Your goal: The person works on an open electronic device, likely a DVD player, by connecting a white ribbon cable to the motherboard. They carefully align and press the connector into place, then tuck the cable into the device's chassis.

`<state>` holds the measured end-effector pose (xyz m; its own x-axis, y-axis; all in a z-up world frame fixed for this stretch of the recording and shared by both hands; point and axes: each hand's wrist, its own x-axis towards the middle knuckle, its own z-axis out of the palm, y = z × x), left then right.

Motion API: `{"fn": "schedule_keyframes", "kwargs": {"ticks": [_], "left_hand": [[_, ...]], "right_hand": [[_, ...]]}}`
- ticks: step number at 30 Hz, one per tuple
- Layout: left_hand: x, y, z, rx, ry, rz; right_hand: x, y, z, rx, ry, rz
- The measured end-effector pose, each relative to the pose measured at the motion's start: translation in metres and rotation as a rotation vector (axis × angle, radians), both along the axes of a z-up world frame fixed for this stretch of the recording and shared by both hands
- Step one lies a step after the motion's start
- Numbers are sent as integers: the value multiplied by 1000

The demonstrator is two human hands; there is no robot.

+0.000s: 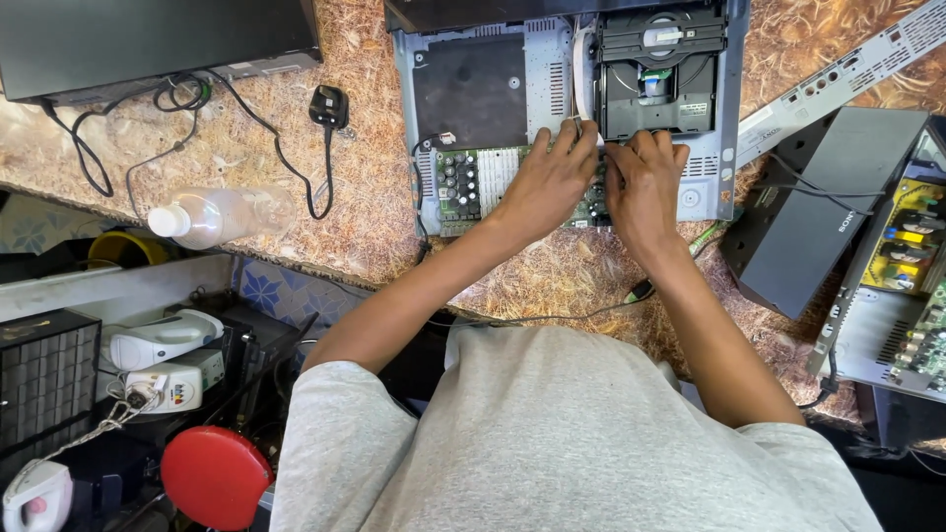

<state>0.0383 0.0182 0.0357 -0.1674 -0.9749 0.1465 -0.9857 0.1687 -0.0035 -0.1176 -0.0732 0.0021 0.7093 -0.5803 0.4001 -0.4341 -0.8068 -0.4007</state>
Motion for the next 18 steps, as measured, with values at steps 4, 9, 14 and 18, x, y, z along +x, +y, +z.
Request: {"fn": "schedule_keyframes", "kwargs": {"ticks": [4,9,14,18], "left_hand": [[11,-1,3,42,94,-6],[31,-2,0,-48,203,-140],[44,-7,-5,-47,264,-244],[50,-18,-12,-98,160,-344]], "right_hand": [[2,-2,2,-7,11,8],[0,-6,1,-51,30,66],[-2,-6,8,-82,50,96],[-5,-9,4,-121,72,119]]}}
